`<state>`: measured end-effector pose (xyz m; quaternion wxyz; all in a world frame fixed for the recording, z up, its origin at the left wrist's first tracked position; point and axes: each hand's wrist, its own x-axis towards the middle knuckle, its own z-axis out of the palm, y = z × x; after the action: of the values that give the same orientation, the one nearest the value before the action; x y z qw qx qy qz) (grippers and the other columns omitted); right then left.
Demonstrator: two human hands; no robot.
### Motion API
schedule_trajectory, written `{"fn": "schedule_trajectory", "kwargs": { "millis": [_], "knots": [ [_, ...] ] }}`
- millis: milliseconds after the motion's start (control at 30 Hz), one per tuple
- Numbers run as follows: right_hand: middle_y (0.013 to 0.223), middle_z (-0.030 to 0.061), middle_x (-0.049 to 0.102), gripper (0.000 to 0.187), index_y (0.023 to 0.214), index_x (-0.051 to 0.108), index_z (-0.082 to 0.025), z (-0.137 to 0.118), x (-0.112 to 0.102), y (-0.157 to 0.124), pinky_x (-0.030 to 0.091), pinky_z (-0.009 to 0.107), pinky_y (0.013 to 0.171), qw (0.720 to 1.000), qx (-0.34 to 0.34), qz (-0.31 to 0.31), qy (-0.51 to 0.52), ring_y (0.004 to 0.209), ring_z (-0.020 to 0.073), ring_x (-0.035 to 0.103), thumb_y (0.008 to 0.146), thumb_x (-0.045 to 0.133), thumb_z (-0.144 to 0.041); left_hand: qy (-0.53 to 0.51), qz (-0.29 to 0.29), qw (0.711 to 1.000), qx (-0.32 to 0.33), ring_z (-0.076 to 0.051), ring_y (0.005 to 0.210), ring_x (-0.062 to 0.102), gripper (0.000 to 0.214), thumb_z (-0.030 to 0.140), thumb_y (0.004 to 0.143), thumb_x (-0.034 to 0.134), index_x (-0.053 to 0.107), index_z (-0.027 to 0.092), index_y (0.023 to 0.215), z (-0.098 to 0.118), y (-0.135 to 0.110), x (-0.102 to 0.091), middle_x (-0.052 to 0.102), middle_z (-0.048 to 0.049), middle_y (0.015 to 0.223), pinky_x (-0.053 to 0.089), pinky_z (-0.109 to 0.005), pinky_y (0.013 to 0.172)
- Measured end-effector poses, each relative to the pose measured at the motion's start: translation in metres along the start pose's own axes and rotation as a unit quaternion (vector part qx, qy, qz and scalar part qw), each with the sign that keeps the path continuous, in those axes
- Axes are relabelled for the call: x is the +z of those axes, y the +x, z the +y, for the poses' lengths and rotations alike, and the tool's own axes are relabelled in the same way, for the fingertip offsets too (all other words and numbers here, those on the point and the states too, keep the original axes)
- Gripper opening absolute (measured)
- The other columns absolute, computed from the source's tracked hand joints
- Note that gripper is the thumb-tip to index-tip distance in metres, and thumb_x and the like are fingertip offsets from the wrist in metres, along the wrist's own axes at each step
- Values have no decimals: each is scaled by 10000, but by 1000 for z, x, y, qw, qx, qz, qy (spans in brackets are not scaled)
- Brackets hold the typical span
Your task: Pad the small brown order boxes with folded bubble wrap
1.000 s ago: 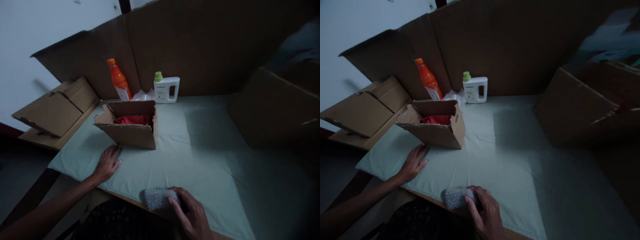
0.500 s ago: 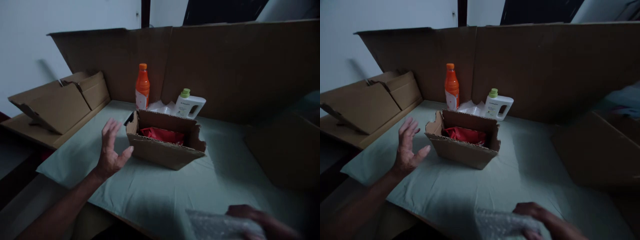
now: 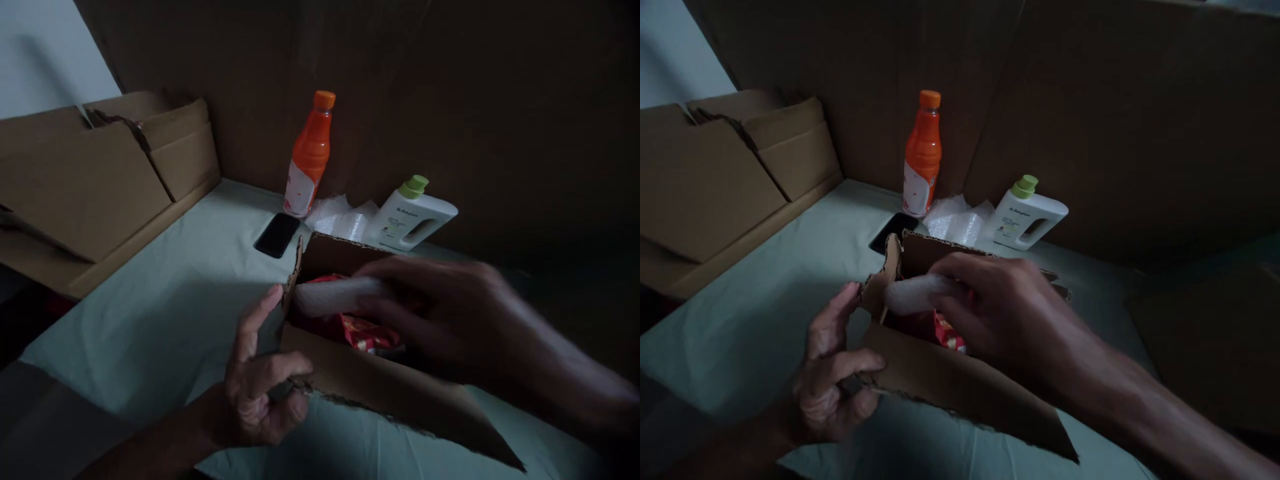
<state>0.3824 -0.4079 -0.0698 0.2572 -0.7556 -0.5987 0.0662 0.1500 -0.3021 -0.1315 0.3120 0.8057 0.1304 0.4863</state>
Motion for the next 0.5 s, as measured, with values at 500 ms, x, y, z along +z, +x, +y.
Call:
{"fn": "schedule_trajectory", "kwargs": {
  "millis": [500],
  "knots": [
    [975, 53, 767, 325, 1117, 725, -218, -66, -23, 71, 510, 278, 677, 983, -75, -142, -87, 804, 210, 712, 837, 687, -379, -37, 72, 996, -30, -369, 1424, 397, 524, 226, 858, 658, 526, 255, 1365, 0, -1, 8, 259, -136, 1618, 422, -577, 1109]
  ]
}}
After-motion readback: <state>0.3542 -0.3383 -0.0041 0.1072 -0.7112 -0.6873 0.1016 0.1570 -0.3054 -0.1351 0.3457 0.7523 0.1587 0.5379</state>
